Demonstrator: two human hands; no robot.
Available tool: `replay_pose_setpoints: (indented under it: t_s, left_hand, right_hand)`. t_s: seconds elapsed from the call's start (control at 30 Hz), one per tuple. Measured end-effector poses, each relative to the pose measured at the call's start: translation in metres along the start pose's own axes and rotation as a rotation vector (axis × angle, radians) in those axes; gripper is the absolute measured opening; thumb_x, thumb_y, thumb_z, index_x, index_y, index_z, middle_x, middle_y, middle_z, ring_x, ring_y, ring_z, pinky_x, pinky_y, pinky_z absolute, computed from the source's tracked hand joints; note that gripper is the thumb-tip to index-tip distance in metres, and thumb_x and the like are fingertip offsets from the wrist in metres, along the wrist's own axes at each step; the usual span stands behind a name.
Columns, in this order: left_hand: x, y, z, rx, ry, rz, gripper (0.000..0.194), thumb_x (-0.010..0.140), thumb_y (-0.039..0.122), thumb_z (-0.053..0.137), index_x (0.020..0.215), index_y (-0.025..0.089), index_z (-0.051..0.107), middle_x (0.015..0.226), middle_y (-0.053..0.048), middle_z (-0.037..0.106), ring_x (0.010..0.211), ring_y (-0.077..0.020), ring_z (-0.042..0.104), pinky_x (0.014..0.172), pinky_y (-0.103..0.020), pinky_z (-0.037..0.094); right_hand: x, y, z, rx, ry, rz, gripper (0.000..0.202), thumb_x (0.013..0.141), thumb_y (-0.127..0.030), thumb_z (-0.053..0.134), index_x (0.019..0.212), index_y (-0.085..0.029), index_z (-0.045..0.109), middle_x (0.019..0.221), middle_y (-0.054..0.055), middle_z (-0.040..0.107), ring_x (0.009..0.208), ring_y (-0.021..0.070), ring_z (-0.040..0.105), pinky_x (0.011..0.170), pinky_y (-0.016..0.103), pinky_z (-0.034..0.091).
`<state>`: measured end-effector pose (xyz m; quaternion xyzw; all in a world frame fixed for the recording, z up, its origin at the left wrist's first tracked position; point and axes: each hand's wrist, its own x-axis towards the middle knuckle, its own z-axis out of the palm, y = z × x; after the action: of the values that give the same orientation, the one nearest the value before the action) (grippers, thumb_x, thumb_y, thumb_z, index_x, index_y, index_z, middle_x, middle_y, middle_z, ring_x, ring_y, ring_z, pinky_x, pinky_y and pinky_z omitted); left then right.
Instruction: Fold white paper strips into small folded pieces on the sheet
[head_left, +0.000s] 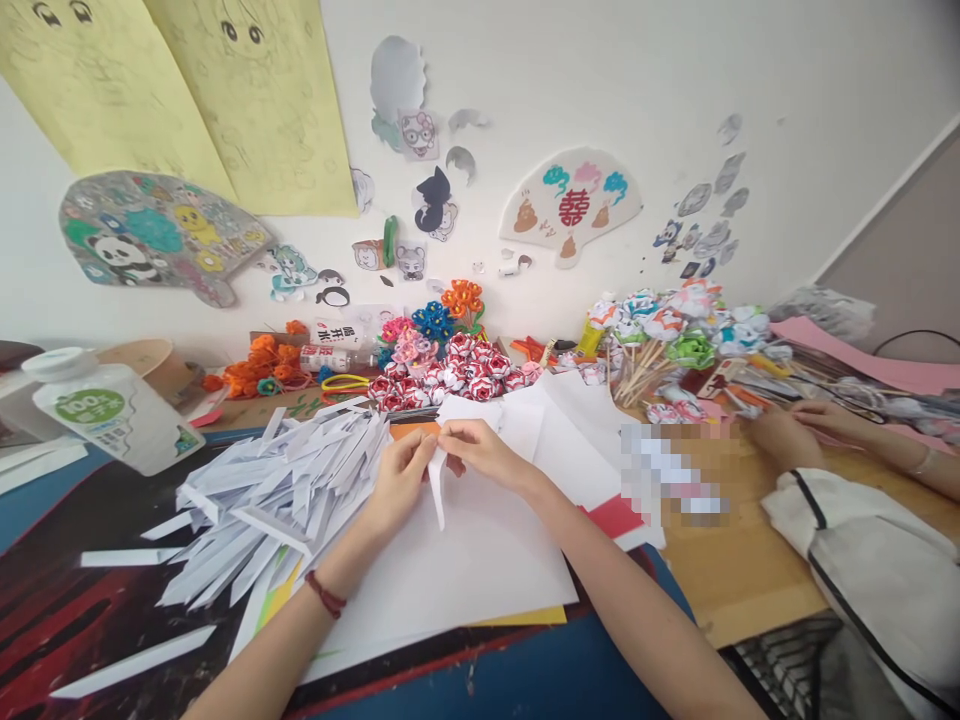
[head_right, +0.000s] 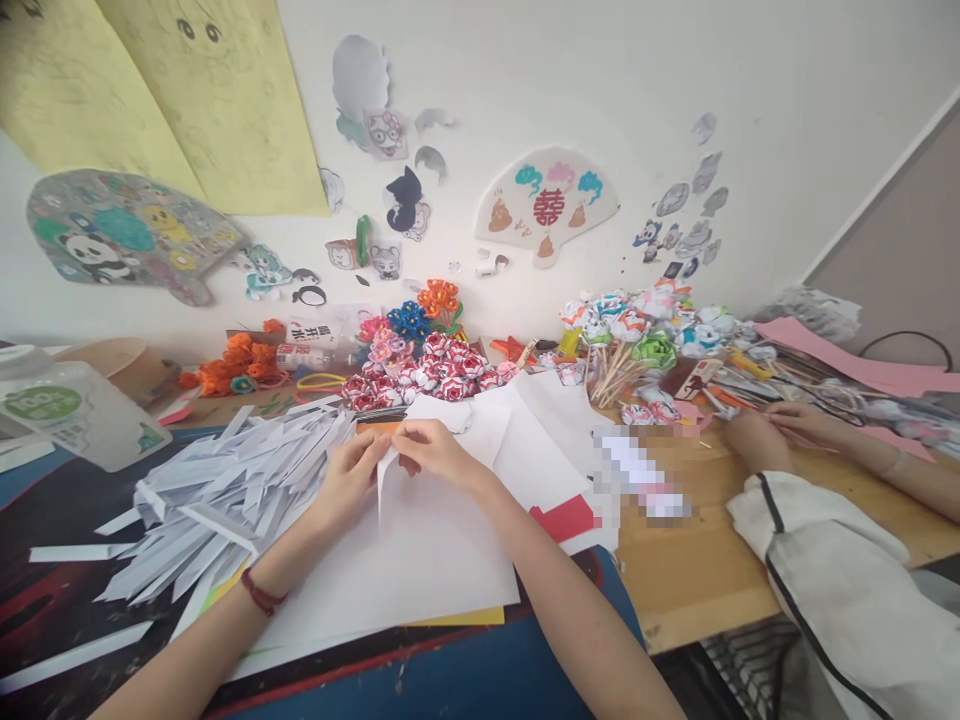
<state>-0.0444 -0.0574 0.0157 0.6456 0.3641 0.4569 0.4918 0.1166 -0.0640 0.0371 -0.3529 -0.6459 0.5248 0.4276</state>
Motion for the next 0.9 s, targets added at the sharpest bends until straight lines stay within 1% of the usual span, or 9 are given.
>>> replay_pose_setpoints:
  t_s: [0.1,0.2,0.3,0.4,0.53,0.7,0.9]
  left_hand:
    - [0.000,0.002,-0.001,-0.010,-0.019,-0.012,0.035,0.086,0.045,0.052,0.064,0.018,0.049,0.057,0.003,0.047,0.050,-0.0094,0.040,0.047,-0.022,0.030]
    - [0.001,0.002,-0.001,-0.014,0.003,-0.028,0.035,0.085,0.045,0.054,0.062,0.018,0.048,0.055,0.003,0.044,0.049,-0.0093,0.039,0.046,-0.022,0.029]
    - [0.001,-0.001,0.001,-0.045,0.026,-0.045,0.035,0.086,0.045,0.052,0.063,0.018,0.050,0.055,0.003,0.045,0.048,-0.0093,0.038,0.046,-0.022,0.029]
    - [0.001,-0.004,0.003,-0.035,0.054,-0.016,0.036,0.087,0.044,0.051,0.063,0.018,0.051,0.056,0.003,0.045,0.050,-0.0095,0.039,0.047,-0.022,0.030]
    - [0.000,-0.004,0.005,-0.043,0.032,-0.006,0.034,0.089,0.044,0.049,0.067,0.017,0.051,0.063,0.002,0.052,0.056,-0.0104,0.044,0.052,-0.022,0.033]
    - [0.000,-0.003,0.004,-0.023,0.017,0.011,0.035,0.088,0.044,0.049,0.067,0.017,0.051,0.063,0.002,0.053,0.057,-0.0103,0.044,0.054,-0.023,0.033]
    - [0.000,-0.003,0.004,-0.003,0.038,0.010,0.035,0.088,0.044,0.049,0.066,0.017,0.049,0.063,0.002,0.050,0.057,-0.0102,0.042,0.054,-0.023,0.031]
  right_hand:
    - [0.000,0.002,0.000,0.026,-0.030,0.011,0.033,0.086,-0.047,0.056,0.074,-0.016,0.053,0.056,-0.004,0.052,0.050,0.0089,0.049,0.051,0.022,0.036]
    - [0.000,0.003,0.001,0.022,-0.025,-0.006,0.033,0.085,-0.047,0.056,0.073,-0.016,0.053,0.056,-0.004,0.051,0.050,0.0088,0.048,0.051,0.022,0.036]
    - [0.001,0.005,0.004,0.027,0.031,-0.038,0.032,0.084,-0.046,0.058,0.072,-0.016,0.054,0.056,-0.004,0.050,0.050,0.0086,0.047,0.051,0.022,0.036]
    - [0.003,0.008,0.008,0.034,0.104,-0.065,0.031,0.084,-0.044,0.059,0.071,-0.016,0.054,0.056,-0.004,0.049,0.050,0.0087,0.046,0.050,0.022,0.036]
    - [0.004,0.011,0.010,0.007,0.174,-0.102,0.029,0.085,-0.042,0.058,0.072,-0.016,0.056,0.054,-0.004,0.048,0.050,0.0090,0.045,0.050,0.022,0.036]
    - [0.004,0.012,0.010,0.000,0.177,-0.115,0.029,0.085,-0.042,0.057,0.073,-0.016,0.057,0.054,-0.004,0.048,0.050,0.0092,0.046,0.051,0.022,0.036]
    - [0.004,0.010,0.010,-0.010,0.190,-0.113,0.029,0.085,-0.042,0.057,0.072,-0.016,0.057,0.054,-0.004,0.048,0.050,0.0093,0.046,0.051,0.022,0.036]
